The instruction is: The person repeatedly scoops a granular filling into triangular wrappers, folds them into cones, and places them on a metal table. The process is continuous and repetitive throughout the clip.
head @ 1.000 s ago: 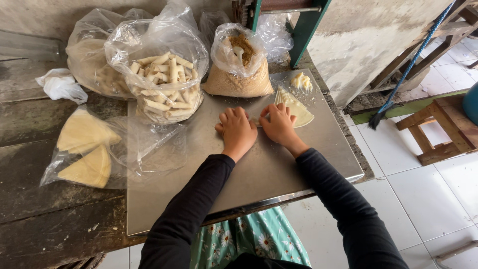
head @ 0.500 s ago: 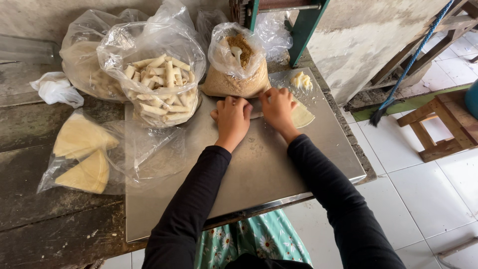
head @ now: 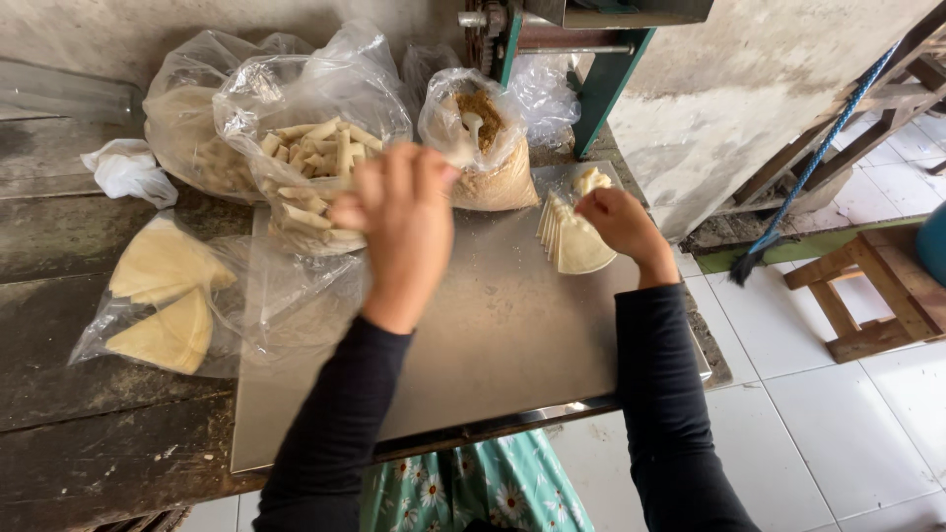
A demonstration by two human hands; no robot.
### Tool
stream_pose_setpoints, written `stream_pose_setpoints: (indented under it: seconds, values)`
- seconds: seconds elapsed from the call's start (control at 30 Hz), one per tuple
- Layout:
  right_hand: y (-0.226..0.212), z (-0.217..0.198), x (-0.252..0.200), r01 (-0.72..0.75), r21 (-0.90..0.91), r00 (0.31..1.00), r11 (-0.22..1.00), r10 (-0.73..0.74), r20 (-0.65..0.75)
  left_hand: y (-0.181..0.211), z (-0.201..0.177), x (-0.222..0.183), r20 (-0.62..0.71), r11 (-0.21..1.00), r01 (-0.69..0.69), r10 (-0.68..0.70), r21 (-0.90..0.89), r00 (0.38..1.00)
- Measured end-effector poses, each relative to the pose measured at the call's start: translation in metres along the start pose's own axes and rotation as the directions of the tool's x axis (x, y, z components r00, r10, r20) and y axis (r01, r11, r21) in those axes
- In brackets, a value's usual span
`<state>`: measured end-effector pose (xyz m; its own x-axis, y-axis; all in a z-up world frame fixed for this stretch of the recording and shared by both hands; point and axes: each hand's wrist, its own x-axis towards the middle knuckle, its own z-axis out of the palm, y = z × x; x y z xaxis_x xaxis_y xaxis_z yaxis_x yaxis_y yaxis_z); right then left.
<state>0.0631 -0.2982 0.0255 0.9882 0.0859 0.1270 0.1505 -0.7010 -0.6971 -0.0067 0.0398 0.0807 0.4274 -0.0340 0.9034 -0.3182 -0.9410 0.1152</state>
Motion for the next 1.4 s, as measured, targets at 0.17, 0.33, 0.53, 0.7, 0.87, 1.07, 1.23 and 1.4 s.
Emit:
stream_pose_setpoints:
  seconds: [0.17,0.33,0.53,0.7,0.87,1.07,1.23,1.4]
  values:
    - [0.007,-0.009,-0.006,0.12,-0.182,0.877,0.976,-0.019,0.48,-0.061,-0.047,0.049,-0.098,0.904,0.147,-0.117,0.401,0.988]
    - [0.0,0.001,-0.009,0.128,-0.259,0.848,0.957,0.03,0.53,0.002,-0.012,0.038,0.296,0.535,0.599,-0.547,-0.596,0.783]
    - [0.004,0.005,-0.008,0.189,-0.246,0.861,0.951,-0.04,0.507,0.099,0.058,-0.055,0.523,0.899,-0.103,0.337,-0.426,0.782]
    - [0.015,0.008,-0.003,0.209,-0.262,0.862,0.942,-0.051,0.505,0.112,0.095,-0.071,0.524,0.889,-0.002,0.272,-0.458,0.807]
    - [0.017,0.0,-0.005,0.092,-0.054,0.899,0.994,-0.06,0.434,0.119,0.11,-0.077,0.519,0.838,0.293,-0.013,-0.461,0.855]
    - [0.001,0.002,-0.01,0.195,-0.147,0.87,0.97,-0.101,0.483,0.113,0.106,-0.071,0.657,0.757,0.477,-0.084,-0.446,0.749]
    - [0.009,0.01,-0.007,0.25,-0.222,0.86,0.943,-0.11,0.499,0.109,0.097,-0.077,0.606,0.782,0.342,0.057,-0.521,0.793]
    - [0.02,-0.001,-0.005,0.154,-0.069,0.948,0.986,-0.128,0.291,0.109,0.094,-0.083,0.497,0.823,0.196,0.117,-0.533,0.86]
